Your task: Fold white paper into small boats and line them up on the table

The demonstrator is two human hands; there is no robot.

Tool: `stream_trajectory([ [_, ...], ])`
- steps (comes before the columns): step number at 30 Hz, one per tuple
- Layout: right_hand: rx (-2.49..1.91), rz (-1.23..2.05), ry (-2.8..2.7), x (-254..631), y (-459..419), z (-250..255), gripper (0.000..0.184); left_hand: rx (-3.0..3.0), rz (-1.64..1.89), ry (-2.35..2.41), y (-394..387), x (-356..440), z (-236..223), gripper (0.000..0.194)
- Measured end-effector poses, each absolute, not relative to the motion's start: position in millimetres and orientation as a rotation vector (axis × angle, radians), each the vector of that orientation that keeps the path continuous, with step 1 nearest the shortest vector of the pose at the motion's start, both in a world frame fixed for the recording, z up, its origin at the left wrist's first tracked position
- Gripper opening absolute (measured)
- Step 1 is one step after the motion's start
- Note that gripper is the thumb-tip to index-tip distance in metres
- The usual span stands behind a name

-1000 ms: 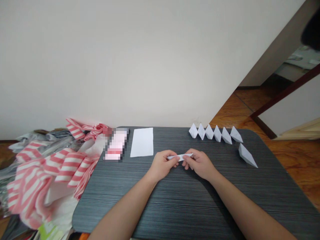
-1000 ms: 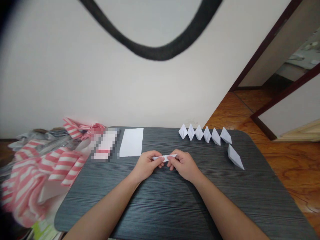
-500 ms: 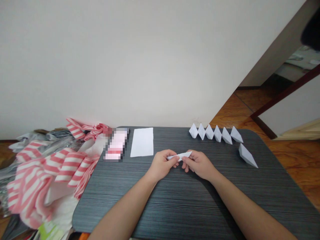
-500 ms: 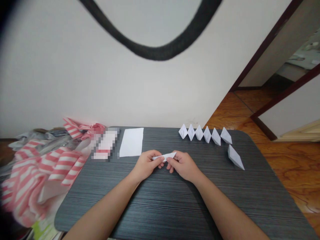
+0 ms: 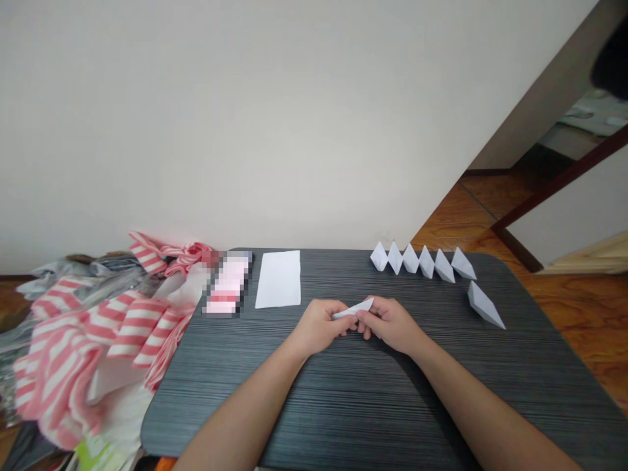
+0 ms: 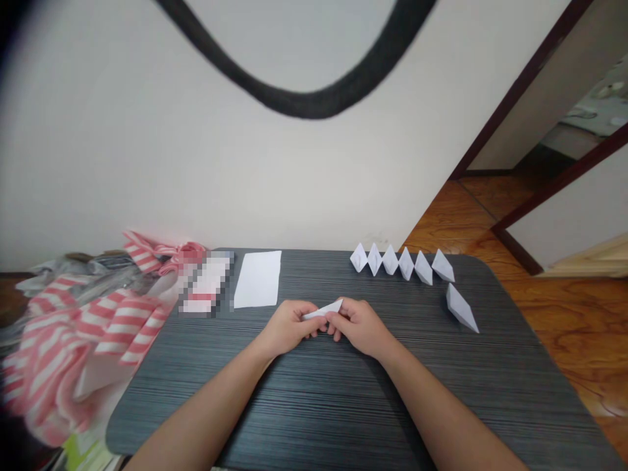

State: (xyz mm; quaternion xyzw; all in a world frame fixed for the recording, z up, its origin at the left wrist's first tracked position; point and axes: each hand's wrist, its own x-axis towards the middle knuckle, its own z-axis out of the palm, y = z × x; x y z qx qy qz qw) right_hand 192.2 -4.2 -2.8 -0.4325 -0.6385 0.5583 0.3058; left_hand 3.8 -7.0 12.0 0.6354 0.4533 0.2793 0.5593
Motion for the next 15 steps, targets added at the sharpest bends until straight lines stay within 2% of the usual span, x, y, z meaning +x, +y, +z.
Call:
stream_trajectory([
  [5, -1.116, 1.446, -1.731, 192.9, -4.5, -2.7, 0.015, 1.453, 0.692, 1.069, -7.4, 4.6, 15.0, 0.026],
  [15, -1.179, 1.172, -1.899, 193.2, -5.3, 3.8, 0.020, 1.617, 0.699, 1.111, -7.3, 5.0, 11.1, 0.032],
])
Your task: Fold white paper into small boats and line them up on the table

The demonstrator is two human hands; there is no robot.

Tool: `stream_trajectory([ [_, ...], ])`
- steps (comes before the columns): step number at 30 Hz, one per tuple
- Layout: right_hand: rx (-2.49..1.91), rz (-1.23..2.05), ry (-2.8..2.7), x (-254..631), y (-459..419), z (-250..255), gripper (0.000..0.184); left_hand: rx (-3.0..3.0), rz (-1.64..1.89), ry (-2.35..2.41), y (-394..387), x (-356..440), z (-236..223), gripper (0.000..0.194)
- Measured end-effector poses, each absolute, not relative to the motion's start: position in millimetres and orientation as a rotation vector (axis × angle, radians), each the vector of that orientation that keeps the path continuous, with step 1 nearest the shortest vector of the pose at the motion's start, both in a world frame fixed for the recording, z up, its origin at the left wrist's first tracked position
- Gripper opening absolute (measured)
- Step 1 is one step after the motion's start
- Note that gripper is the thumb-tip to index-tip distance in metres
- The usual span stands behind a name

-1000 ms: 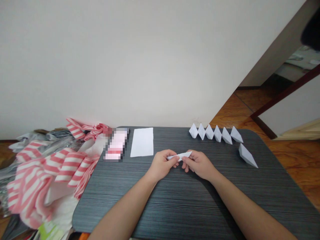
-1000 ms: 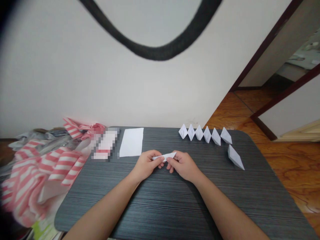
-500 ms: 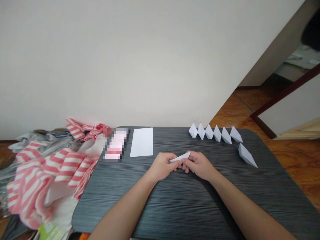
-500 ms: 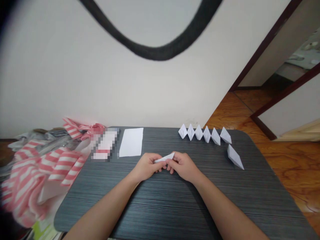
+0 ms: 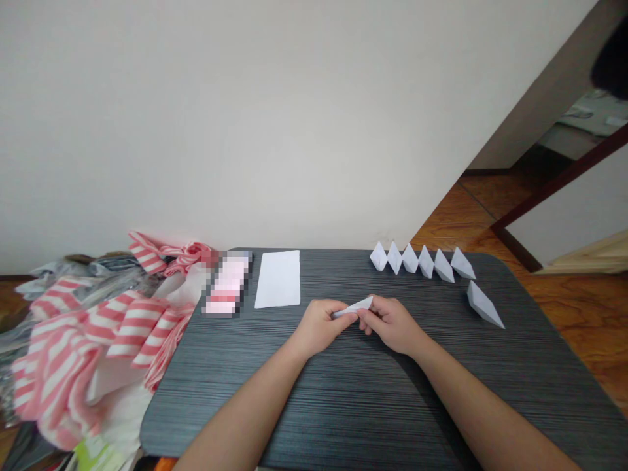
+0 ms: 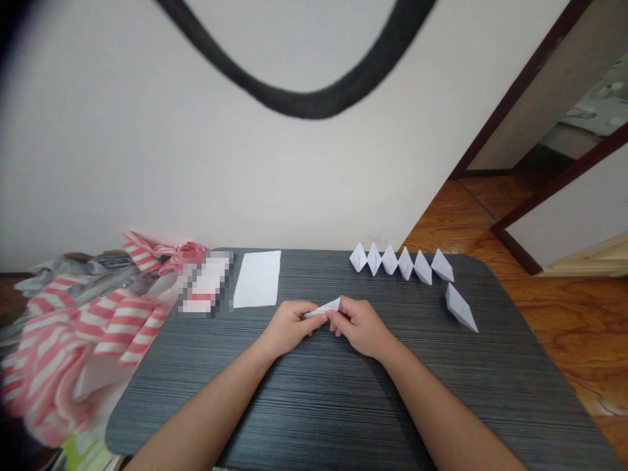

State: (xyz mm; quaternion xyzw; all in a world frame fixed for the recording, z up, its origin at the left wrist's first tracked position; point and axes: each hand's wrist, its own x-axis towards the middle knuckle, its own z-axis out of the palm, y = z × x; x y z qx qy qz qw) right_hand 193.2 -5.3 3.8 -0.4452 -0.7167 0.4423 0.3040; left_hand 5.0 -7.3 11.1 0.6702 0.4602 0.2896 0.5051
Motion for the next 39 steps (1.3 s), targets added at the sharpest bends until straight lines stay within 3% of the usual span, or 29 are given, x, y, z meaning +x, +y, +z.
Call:
stream_trajectory([
  [7, -1.192, 1.062, -1.952, 193.3, -5.1, 3.8, 0.018, 1.625, 0.657, 1.100, -7.3, 4.4, 10.5, 0.030],
  [39, -1.129, 1.396, -1.693, 190.5, -2.4, -1.4, 0.020, 1.467, 0.595, 1.015, -7.1, 4.1, 13.3, 0.034],
])
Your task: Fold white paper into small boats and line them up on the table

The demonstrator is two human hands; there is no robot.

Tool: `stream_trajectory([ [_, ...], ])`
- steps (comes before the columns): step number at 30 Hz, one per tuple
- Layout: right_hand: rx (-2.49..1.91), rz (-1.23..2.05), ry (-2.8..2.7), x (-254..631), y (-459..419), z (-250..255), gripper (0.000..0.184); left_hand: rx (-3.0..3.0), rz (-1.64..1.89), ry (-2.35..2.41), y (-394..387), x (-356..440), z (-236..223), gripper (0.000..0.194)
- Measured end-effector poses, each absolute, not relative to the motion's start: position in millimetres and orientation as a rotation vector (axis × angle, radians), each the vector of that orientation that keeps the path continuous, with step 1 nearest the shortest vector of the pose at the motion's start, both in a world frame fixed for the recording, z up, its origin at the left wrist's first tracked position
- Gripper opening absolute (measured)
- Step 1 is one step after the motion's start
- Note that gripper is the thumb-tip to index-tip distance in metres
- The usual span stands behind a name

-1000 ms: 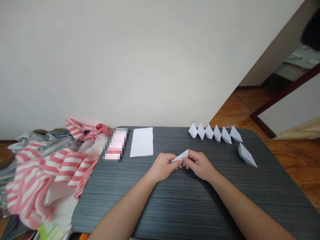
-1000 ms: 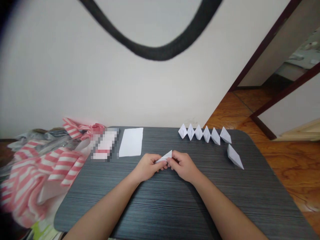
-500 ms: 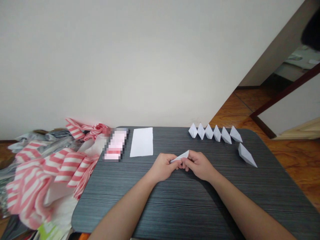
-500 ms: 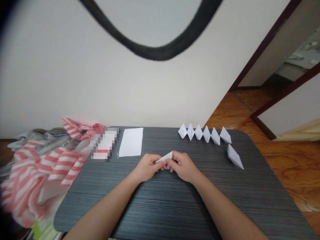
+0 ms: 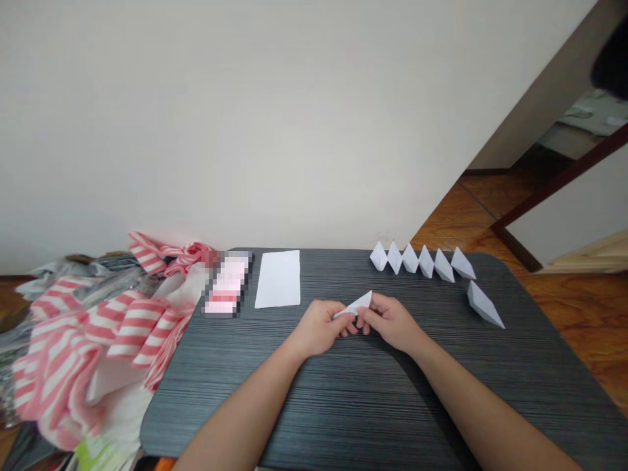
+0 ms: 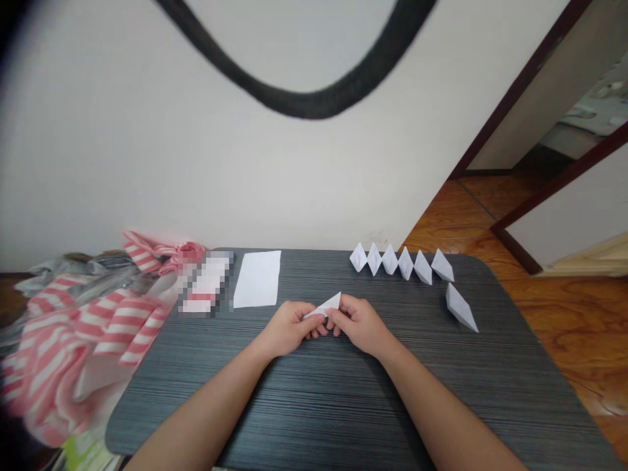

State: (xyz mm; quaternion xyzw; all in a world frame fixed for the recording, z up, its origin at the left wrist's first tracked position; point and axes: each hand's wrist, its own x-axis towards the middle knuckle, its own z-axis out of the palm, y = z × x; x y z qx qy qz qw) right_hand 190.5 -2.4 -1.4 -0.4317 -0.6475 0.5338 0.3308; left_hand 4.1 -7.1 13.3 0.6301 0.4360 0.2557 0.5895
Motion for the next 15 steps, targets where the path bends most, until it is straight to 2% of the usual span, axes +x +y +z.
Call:
stream_trajectory([
  [15, -1.196, 1.342, -1.685, 193.0, -3.0, 1.0, 0.026, 1.447, 0.596, 1.036, -7.3, 4.7, 13.5, 0.036],
])
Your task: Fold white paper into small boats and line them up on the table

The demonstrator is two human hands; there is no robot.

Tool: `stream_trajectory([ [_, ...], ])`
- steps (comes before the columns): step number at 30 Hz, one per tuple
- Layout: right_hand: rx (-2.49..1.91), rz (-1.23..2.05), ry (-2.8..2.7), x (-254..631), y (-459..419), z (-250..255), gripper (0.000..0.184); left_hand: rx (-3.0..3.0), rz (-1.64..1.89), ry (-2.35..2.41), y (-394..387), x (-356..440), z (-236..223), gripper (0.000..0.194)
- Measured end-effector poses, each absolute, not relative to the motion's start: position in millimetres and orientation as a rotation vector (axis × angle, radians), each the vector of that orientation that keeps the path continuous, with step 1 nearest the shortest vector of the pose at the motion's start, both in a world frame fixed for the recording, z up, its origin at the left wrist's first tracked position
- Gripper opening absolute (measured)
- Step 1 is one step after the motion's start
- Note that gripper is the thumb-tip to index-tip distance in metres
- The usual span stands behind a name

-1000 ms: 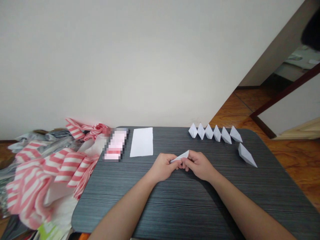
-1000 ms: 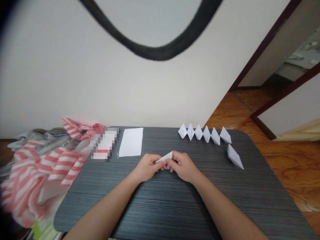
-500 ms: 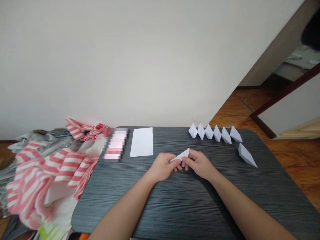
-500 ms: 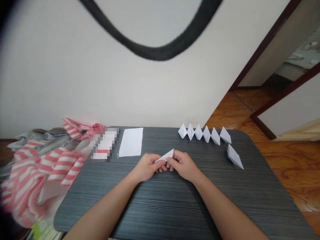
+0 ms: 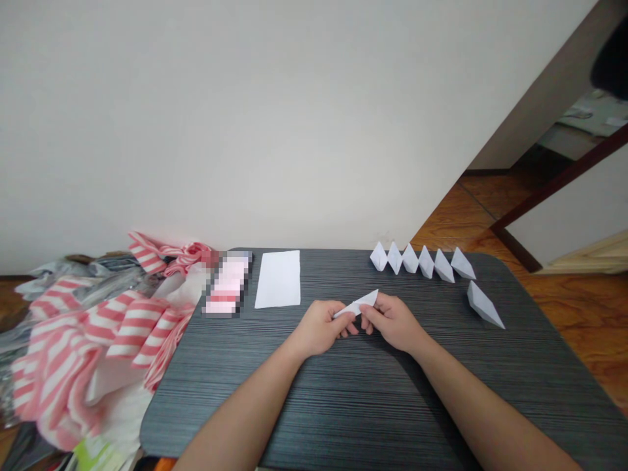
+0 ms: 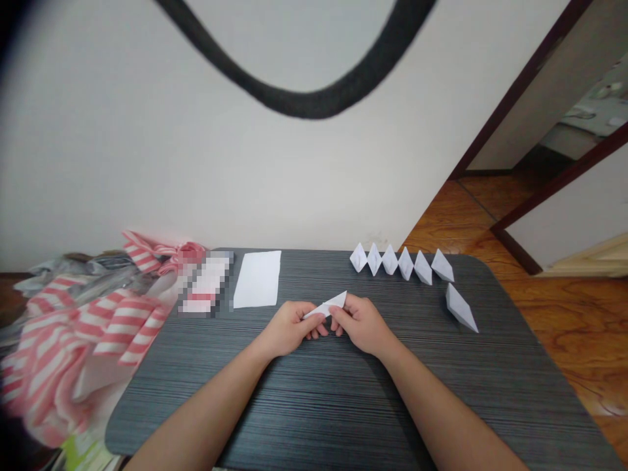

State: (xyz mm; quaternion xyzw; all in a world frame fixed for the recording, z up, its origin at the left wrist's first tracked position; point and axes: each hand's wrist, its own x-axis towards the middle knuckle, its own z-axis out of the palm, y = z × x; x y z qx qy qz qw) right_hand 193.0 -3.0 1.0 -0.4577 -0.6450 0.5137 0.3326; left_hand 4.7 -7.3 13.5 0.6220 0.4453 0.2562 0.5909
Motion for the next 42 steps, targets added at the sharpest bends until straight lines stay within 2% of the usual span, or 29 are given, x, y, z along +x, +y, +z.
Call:
stream_trajectory([
  [9, -1.241, 1.242, -1.629, 197.8, -1.6, 0.0, 0.033, 1.422, 0.592, 1.015, -8.7, 4.4, 16.8, 0.034],
  [21, -1.242, 1.272, -1.570, 198.7, 0.0, -2.9, 0.044, 1.417, 0.564, 1.008, -8.5, 4.6, 17.3, 0.032],
  [36, -1.192, 1.342, -1.472, 198.9, 0.2, -5.3, 0.036, 1.368, 0.601, 0.988, -8.1, 3.8, 14.8, 0.031],
  [42, -1.205, 1.436, -1.654, 193.8, -3.5, -4.3, 0.024, 1.369, 0.611, 0.981, -6.9, 4.1, 11.4, 0.032],
])
